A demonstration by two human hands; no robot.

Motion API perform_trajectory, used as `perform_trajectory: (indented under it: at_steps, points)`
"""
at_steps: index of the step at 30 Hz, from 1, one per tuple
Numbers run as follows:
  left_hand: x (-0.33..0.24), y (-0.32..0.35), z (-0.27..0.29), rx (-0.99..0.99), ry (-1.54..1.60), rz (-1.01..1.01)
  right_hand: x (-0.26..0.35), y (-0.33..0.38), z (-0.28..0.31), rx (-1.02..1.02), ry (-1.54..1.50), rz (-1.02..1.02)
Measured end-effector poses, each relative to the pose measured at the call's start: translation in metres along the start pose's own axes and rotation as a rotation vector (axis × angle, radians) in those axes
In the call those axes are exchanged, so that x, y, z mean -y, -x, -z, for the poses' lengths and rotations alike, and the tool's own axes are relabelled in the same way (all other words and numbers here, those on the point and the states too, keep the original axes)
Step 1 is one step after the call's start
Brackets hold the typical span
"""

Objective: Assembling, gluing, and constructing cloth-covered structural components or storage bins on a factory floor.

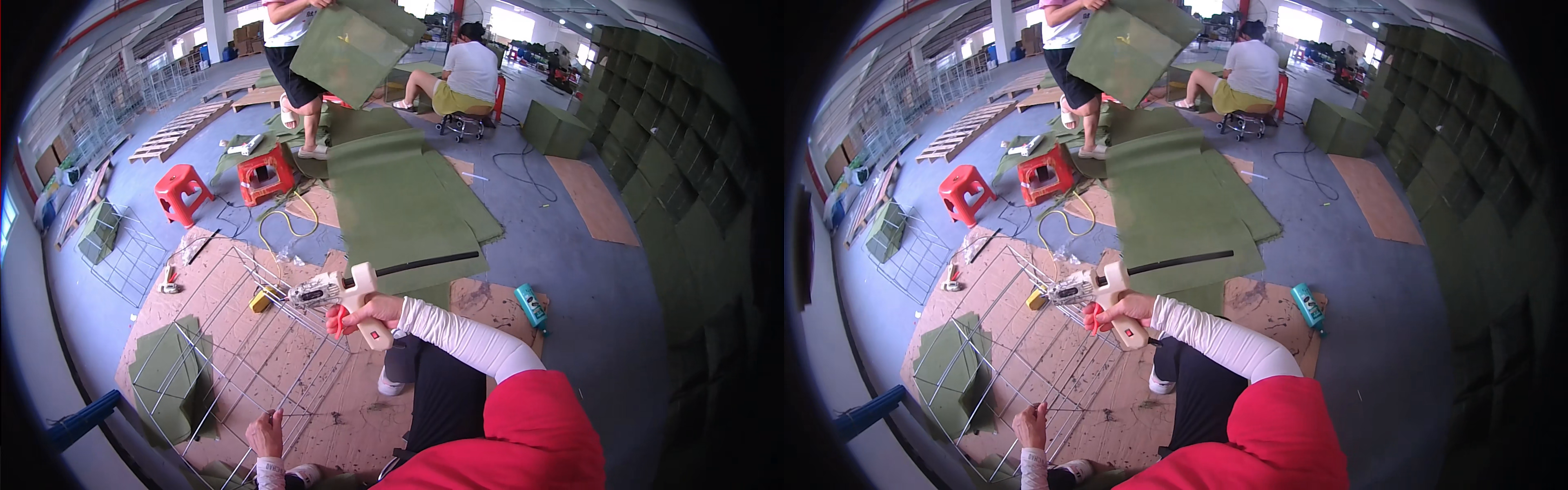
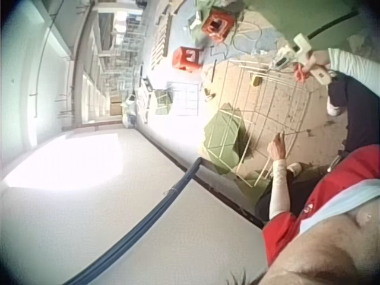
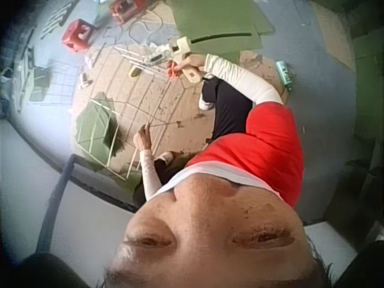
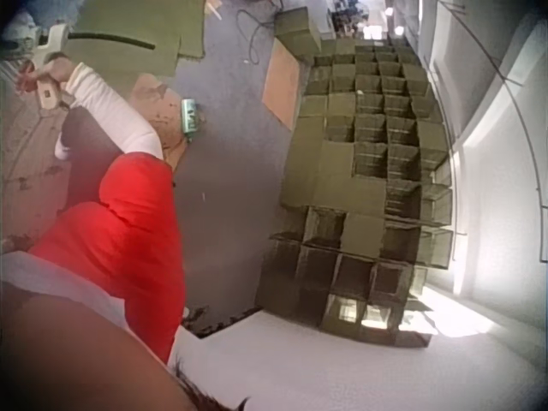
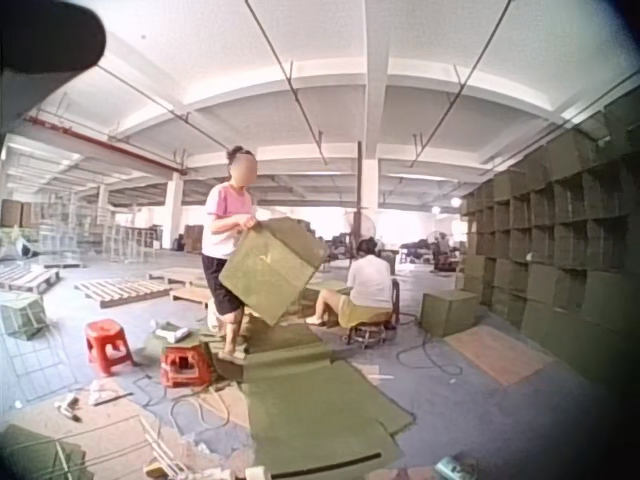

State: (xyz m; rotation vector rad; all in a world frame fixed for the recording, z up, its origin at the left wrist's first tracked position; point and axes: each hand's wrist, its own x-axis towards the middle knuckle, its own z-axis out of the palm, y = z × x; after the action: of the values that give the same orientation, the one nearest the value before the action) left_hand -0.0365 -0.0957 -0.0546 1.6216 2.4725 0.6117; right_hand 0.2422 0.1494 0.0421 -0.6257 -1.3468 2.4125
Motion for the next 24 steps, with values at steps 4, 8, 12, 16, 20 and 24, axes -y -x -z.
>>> perform_trajectory:
  at_steps: [4,8,12,16,20,24]
  points:
    - [0.004,-0.003,0.001,0.048,0.038,0.02,-0.001,0.006,-0.002,-0.05,0.05,0.012]
    - [0.002,0.0,0.008,0.076,0.03,0.026,0.0,0.002,-0.001,-0.048,0.03,0.019]
    - [0.001,0.001,0.013,0.06,0.056,0.016,0.0,-0.001,-0.001,-0.033,0.013,0.012]
    - [0.0,-0.001,0.014,0.037,0.054,0.007,-0.001,0.001,-0.001,-0.061,0.098,-0.018]
    - [-0.002,-0.002,0.018,0.031,-0.001,-0.039,-0.004,0.0,-0.005,-0.048,0.093,-0.048]
    - [0.001,0.0,0.023,0.035,-0.037,-0.02,-0.007,-0.002,-0.009,-0.041,0.143,-0.054]
